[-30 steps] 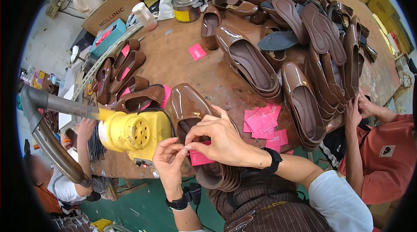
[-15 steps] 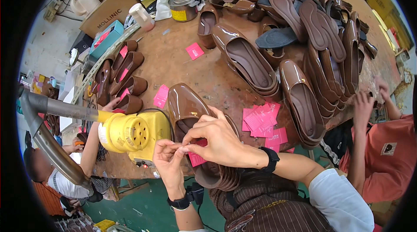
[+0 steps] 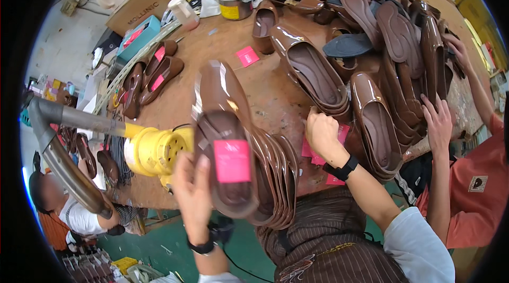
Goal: The person attaches pink tags to the insoles of brown patent leather shoes using a small metal fastener. They pick up a shoe, insert the fastener through the tag and the shoe's insole, and secure it. The person repeats this process for multiple shoes, stacking the finished ones on the table.
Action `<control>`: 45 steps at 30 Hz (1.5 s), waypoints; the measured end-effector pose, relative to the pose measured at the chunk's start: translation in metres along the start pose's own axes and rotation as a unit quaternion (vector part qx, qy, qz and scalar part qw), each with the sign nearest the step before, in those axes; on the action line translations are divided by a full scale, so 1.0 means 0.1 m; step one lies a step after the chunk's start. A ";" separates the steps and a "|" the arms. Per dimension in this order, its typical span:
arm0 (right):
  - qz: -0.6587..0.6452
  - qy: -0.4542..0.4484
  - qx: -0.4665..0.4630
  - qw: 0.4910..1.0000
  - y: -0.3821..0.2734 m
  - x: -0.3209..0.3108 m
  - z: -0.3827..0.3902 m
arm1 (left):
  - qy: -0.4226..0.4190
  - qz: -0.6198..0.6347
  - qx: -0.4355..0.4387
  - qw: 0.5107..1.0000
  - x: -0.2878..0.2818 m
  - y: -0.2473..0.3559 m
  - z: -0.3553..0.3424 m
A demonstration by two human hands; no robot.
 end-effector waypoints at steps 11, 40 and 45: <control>-0.047 -0.007 0.023 0.999 -0.01 0.12 -0.04 | 0.144 -0.278 0.062 0.948 -0.30 0.19 -0.12; -0.203 0.113 -0.311 0.922 -1.24 -0.91 0.41 | -0.046 -0.170 0.060 0.983 0.54 -0.38 0.46; -0.179 0.118 -0.298 0.930 -1.33 -0.83 0.40 | -0.011 -0.171 0.019 0.985 0.52 -0.40 0.47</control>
Point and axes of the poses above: each hand's wrist, its own z-axis away from the middle knuckle, its own x-axis out of the palm, y = z × x, the point moved 5 cm from there along -z, towards the middle knuckle, and after that the axes turned 13 degrees about -x, right-handed, at the moved point
